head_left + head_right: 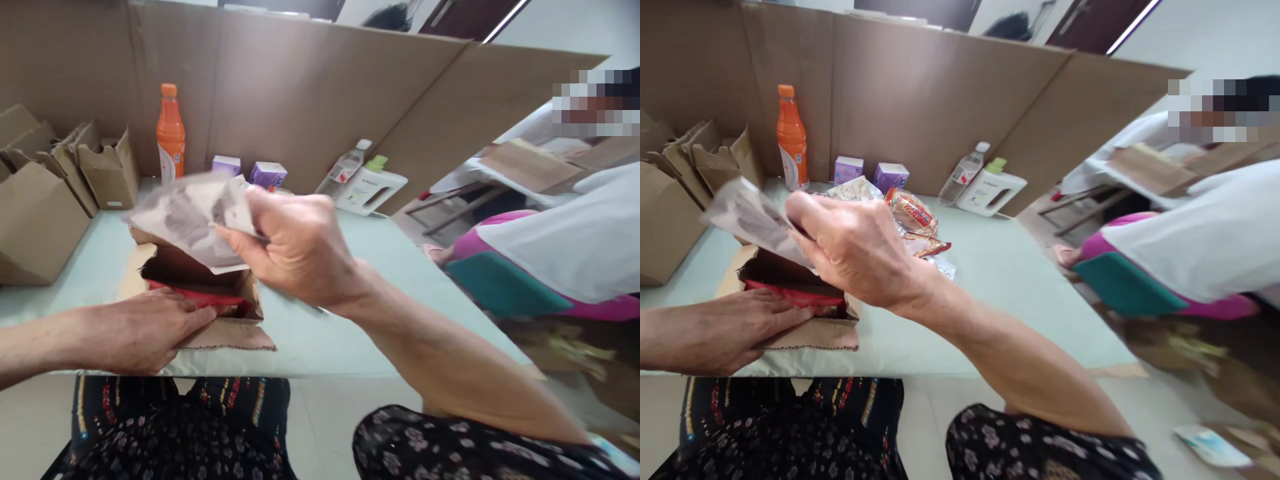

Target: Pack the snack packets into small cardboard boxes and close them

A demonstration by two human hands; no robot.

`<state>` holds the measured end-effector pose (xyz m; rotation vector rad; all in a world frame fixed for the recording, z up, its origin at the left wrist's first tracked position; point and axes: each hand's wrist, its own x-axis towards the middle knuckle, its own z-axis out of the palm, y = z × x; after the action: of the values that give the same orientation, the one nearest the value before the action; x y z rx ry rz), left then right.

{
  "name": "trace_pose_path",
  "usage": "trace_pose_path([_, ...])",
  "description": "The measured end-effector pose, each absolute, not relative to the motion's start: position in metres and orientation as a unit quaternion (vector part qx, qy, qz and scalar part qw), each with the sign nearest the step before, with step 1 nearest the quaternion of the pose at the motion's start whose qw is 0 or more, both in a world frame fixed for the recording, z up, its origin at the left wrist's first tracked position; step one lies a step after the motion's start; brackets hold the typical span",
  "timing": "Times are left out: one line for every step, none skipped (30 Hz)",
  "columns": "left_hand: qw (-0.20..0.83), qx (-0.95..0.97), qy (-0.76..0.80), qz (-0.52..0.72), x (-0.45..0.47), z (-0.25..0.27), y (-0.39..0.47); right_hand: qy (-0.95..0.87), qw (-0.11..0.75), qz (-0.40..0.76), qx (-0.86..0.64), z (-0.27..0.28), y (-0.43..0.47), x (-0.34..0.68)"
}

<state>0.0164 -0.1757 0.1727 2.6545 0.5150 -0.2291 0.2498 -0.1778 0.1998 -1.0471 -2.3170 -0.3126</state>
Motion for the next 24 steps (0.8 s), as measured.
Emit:
trace_pose_path([0.209,0.954,0.192,-0.094,0.015,0.17,-0.177,-0.882,0.24,-0.112,-0.391,0.197,-0.177,0.248])
trace_pose_path([0.201,0.954,0.2,-0.096,0.013,0.167,-0.178,-0.894,0.18,-0.101,-0.398,0.194,-0.176,0.245])
trace_pose_path([0.188,0.957,0.201,-0.091,0.011,0.164,-0.179,-0.9,0.114,-0.087,-0.412,0.19,-0.175,0.241])
trace_pose_path([0.172,0.961,0.198,-0.083,0.01,0.161,-0.179,-0.899,0.051,-0.071,-0.43,0.186,-0.174,0.237])
trace_pose_path([0.157,0.966,0.192,-0.071,0.009,0.158,-0.18,-0.893,-0.002,-0.055,-0.446,0.183,-0.173,0.232])
trace_pose_path([0.146,0.97,0.184,-0.056,0.008,0.156,-0.18,-0.888,-0.04,-0.043,-0.456,0.18,-0.171,0.226])
trace_pose_path([0.138,0.973,0.18,-0.043,0.007,0.154,-0.18,-0.886,-0.064,-0.031,-0.458,0.177,-0.169,0.222])
trace_pose_path([0.135,0.973,0.183,-0.032,0.006,0.152,-0.181,-0.887,-0.078,-0.018,-0.455,0.175,-0.166,0.218])
trace_pose_path([0.133,0.972,0.194,-0.021,0.005,0.151,-0.182,-0.892,-0.087,0.004,-0.444,0.174,-0.163,0.215])
trace_pose_path([0.129,0.969,0.212,-0.007,0.005,0.15,-0.183,-0.899,-0.093,0.031,-0.427,0.172,-0.159,0.213])
trace_pose_path([0.119,0.965,0.233,0.012,0.004,0.15,-0.185,-0.906,-0.098,0.062,-0.407,0.171,-0.156,0.213])
trace_pose_path([0.101,0.961,0.255,0.038,0.003,0.149,-0.186,-0.913,-0.1,0.093,-0.385,0.17,-0.152,0.214])
trace_pose_path([0.077,0.956,0.274,0.068,0.002,0.148,-0.187,-0.918,-0.1,0.119,-0.364,0.17,-0.15,0.216])
trace_pose_path([0.053,0.952,0.287,0.095,0.002,0.147,-0.188,-0.922,-0.099,0.14,-0.347,0.169,-0.148,0.22])
trace_pose_path([0.037,0.95,0.29,0.111,0.001,0.145,-0.188,-0.924,-0.093,0.153,-0.338,0.169,-0.148,0.224])
trace_pose_path([0.034,0.951,0.288,0.105,0.001,0.144,-0.187,-0.925,-0.084,0.167,-0.331,0.17,-0.149,0.229])
trace_pose_path([0.047,0.955,0.283,0.079,0.002,0.144,-0.186,-0.926,-0.065,0.186,-0.323,0.171,-0.151,0.236])
trace_pose_path([0.069,0.958,0.277,0.04,0.003,0.144,-0.185,-0.925,-0.027,0.209,-0.317,0.174,-0.153,0.244])
trace_pose_path([0.095,0.958,0.272,-0.003,0.004,0.144,-0.183,-0.919,0.034,0.233,-0.315,0.176,-0.153,0.254])
trace_pose_path([0.116,0.955,0.27,-0.04,0.006,0.146,-0.182,-0.906,0.115,0.251,-0.321,0.178,-0.152,0.265])
trace_pose_path([0.129,0.951,0.272,-0.066,0.008,0.148,-0.181,-0.88,0.206,0.258,-0.34,0.178,-0.147,0.277])
trace_pose_path([0.135,0.948,0.276,-0.079,0.01,0.151,-0.181,-0.843,0.292,0.252,-0.375,0.176,-0.139,0.29])
trace_pose_path([0.137,0.947,0.28,-0.083,0.012,0.153,-0.18,-0.798,0.355,0.231,-0.429,0.171,-0.127,0.302])
trace_pose_path([0.138,0.945,0.284,-0.088,0.014,0.156,-0.18,-0.755,0.383,0.204,-0.491,0.163,-0.112,0.314])
